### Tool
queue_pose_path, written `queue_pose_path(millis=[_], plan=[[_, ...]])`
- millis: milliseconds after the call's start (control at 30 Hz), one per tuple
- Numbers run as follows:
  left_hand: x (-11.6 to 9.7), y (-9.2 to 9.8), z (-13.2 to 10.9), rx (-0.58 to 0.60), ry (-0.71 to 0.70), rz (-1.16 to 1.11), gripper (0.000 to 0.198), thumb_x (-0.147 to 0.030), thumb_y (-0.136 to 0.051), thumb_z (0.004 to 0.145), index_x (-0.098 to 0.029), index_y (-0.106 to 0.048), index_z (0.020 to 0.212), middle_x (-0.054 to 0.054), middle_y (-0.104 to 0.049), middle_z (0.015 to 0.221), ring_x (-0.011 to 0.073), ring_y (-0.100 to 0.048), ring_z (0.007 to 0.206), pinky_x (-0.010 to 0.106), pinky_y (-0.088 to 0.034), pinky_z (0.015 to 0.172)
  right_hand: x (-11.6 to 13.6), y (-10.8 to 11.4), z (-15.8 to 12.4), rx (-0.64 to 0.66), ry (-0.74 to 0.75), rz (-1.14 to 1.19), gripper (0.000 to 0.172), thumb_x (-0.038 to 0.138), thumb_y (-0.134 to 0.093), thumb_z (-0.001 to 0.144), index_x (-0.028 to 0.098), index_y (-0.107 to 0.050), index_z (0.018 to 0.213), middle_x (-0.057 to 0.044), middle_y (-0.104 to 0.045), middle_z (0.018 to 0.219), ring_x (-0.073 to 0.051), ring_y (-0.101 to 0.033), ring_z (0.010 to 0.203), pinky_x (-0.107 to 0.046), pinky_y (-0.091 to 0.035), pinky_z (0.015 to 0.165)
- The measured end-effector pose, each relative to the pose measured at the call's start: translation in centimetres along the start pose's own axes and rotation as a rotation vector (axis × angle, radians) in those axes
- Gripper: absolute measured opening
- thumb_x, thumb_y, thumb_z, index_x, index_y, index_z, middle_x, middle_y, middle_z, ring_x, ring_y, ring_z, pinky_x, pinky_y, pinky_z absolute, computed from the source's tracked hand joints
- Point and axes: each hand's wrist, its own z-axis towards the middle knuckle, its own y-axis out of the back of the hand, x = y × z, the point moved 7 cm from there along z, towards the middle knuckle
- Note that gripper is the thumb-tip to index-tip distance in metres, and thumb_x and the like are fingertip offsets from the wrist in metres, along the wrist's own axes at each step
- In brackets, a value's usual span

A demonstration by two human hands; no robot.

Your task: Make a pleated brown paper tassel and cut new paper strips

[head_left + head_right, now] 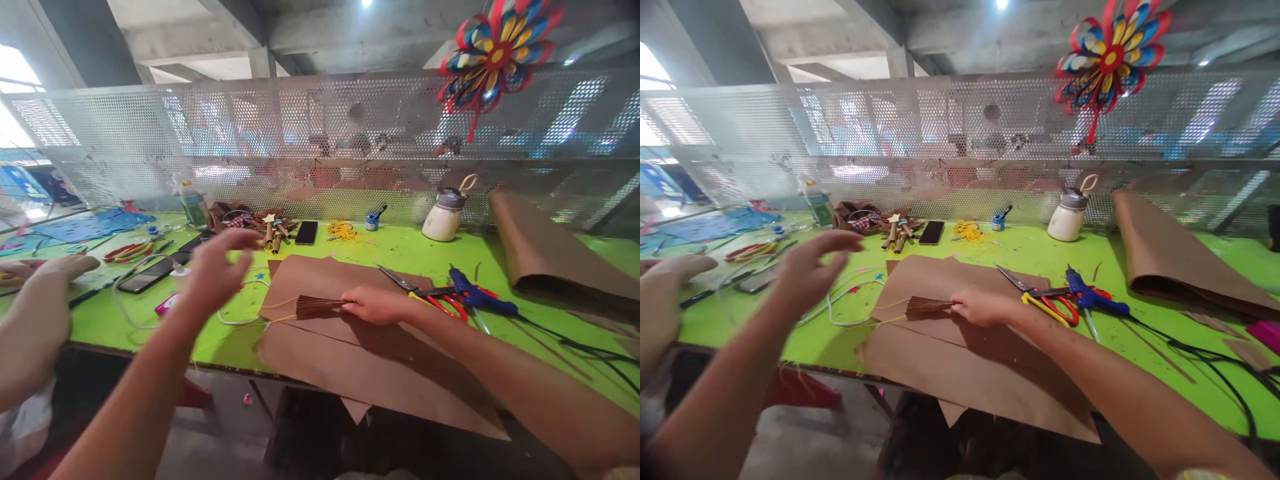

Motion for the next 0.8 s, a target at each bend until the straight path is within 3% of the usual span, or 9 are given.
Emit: queue_pose_path(millis=[100, 167, 267, 333, 433, 533, 633, 700, 800], plan=[[-6.3, -10.6, 1.4, 0.449, -0.248, -0.220, 0.028, -0.030, -0.048, 0.083, -0.017, -0.065, 0.101, 0.005, -0.070, 0.098, 0.0158, -0.062, 0.084, 0.027, -0.048, 0.076, -0.5, -0.4, -0.4, -0.051, -0.036, 0.037, 0.029, 0.026, -0.039, 0.094, 0.014, -0.065, 0.098, -0.012, -0.070, 0.094, -0.020, -0.062, 0.079, -0.027, -0.037, 0.065], [-7.9, -16.4, 1.1, 0.701, -0.308, -0.263, 0.029, -0.032, -0.049, 0.084, -0.015, -0.066, 0.100, 0.005, -0.070, 0.092, 0.0154, -0.061, 0.077, 0.026, -0.046, 0.071, -1.2, -0.4, -1.3, -0.089, -0.065, 0.011, 0.028, 0.027, -0.041, 0.093, 0.016, -0.063, 0.104, -0.012, -0.070, 0.099, -0.022, -0.063, 0.084, -0.028, -0.039, 0.068], [-7.8, -20.9, 0.4, 0.912, -0.357, -0.289, 0.039, -0.042, -0.043, 0.088, -0.011, -0.066, 0.085, 0.005, -0.066, 0.076, 0.0154, -0.056, 0.068, 0.026, -0.042, 0.063, -2.8, -0.4, -3.2, -0.107, -0.175, -0.094, 0.029, 0.031, -0.039, 0.094, 0.017, -0.063, 0.103, -0.013, -0.070, 0.099, -0.024, -0.064, 0.087, -0.029, -0.040, 0.068], [-6.8, -21.3, 0.3, 0.900, -0.307, -0.367, 0.046, -0.046, -0.037, 0.090, -0.011, -0.065, 0.084, 0.004, -0.064, 0.074, 0.0147, -0.054, 0.065, 0.025, -0.041, 0.059, -3.8, -0.5, -4.3, -0.109, -0.255, -0.135, 0.033, 0.033, -0.035, 0.095, 0.017, -0.063, 0.100, -0.014, -0.071, 0.095, -0.024, -0.065, 0.085, -0.029, -0.039, 0.067], [-6.6, -20.1, -0.1, 0.855, -0.344, -0.309, 0.046, -0.047, -0.035, 0.092, -0.013, -0.065, 0.086, 0.004, -0.065, 0.078, 0.0149, -0.056, 0.069, 0.024, -0.041, 0.062, -4.6, -0.5, -4.8, -0.114, -0.297, -0.155, 0.034, 0.035, -0.032, 0.097, 0.018, -0.061, 0.101, -0.013, -0.071, 0.096, -0.024, -0.066, 0.086, -0.028, -0.040, 0.066], [-8.0, -18.5, -0.8, 0.775, -0.492, -0.001, 0.038, -0.047, -0.045, 0.088, -0.017, -0.068, 0.091, 0.007, -0.069, 0.085, 0.0183, -0.059, 0.076, 0.029, -0.042, 0.071, -4.5, -0.3, -4.1, -0.085, -0.279, -0.187, 0.030, 0.033, -0.034, 0.096, 0.018, -0.060, 0.103, -0.012, -0.071, 0.096, -0.023, -0.066, 0.087, -0.028, -0.040, 0.067], [-9.4, -17.8, -1.2, 0.671, -0.619, 0.373, 0.034, -0.047, -0.054, 0.082, -0.017, -0.070, 0.079, 0.011, -0.068, 0.079, 0.0255, -0.060, 0.082, 0.039, -0.041, 0.080, -4.3, -0.2, -3.6, -0.040, -0.255, -0.228, 0.027, 0.030, -0.036, 0.095, 0.018, -0.059, 0.103, -0.013, -0.071, 0.094, -0.025, -0.067, 0.087, -0.029, -0.041, 0.069], [-10.3, -18.1, -1.5, 0.645, -0.659, 0.375, 0.031, -0.042, -0.053, 0.083, -0.016, -0.070, 0.084, 0.012, -0.068, 0.081, 0.0253, -0.061, 0.083, 0.037, -0.042, 0.078, -4.2, 0.0, -3.4, -0.037, -0.255, -0.247, 0.028, 0.030, -0.037, 0.095, 0.018, -0.058, 0.109, -0.013, -0.070, 0.096, -0.026, -0.066, 0.089, -0.031, -0.041, 0.071], [-10.6, -19.4, -2.0, 0.675, -0.649, 0.173, 0.030, -0.036, -0.047, 0.089, -0.017, -0.067, 0.100, 0.010, -0.069, 0.089, 0.0212, -0.062, 0.080, 0.031, -0.043, 0.072, -4.3, -0.1, -3.2, -0.059, -0.270, -0.224, 0.030, 0.030, -0.036, 0.096, 0.017, -0.055, 0.115, -0.015, -0.069, 0.103, -0.026, -0.065, 0.093, -0.032, -0.041, 0.077]])
